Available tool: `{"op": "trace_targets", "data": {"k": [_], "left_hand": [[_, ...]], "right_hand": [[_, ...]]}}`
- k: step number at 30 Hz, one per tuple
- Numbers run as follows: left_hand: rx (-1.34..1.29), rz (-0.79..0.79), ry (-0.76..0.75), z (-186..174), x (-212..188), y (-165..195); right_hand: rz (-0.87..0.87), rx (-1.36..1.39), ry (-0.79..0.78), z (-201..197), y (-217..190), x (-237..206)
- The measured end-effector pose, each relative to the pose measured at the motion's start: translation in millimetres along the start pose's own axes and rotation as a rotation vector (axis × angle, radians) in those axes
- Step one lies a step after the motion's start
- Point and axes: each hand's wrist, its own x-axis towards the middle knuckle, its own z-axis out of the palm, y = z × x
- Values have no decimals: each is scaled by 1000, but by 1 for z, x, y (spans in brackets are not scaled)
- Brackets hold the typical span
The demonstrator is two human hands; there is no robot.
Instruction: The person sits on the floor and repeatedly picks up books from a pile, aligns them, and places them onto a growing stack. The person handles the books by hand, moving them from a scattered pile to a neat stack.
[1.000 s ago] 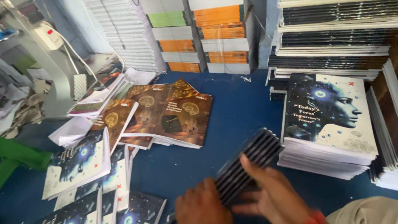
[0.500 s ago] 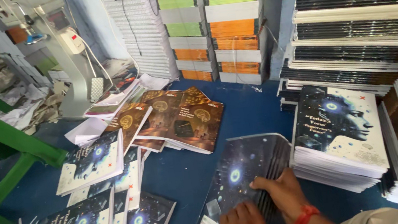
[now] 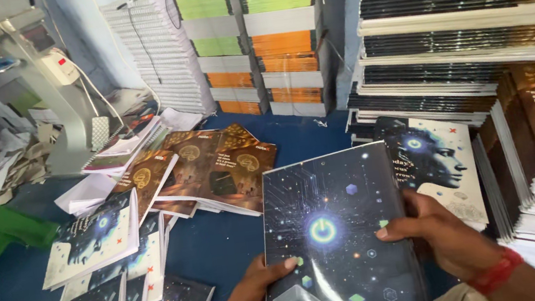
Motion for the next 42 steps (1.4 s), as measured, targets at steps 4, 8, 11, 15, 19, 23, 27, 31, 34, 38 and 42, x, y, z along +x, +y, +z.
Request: {"op": "trace_targets", "data": {"k": [4,8,11,15,19,23,27,31,34,38,42], "left_hand": [[153,235,-15,8,-1,18],[690,523,192,26,-34,43],[1180,925,293,51,-60,68],[1496,1549,43,79,-98,94],[1857,1607,-19,93,-118,102],[1951,1536,-162,94,-120,96],[1967,1453,-230,92,-115,86],[1961,1473,-229,82,-107,84],[1954,1531,-159,67,-96,81],[978,1145,425,49,-59,64],[111,370,502,37,-21,49]], "right_hand": [[-88,7,-95,-35,26,16],[-399,75,-231,-60,65,36],[-342,188,-138,-61,85,46],[-88,344,12,-53,81,44],[105,414,116,-41,64,34],[311,346,254,-37,54,29],[447,256,141,-37,51,32],[597,241,38,-32,52,33],[437,379,-98,-22,56,29],[269,440,-155,-14,58,21],[-41,501,-341,-12,53,10]]}}
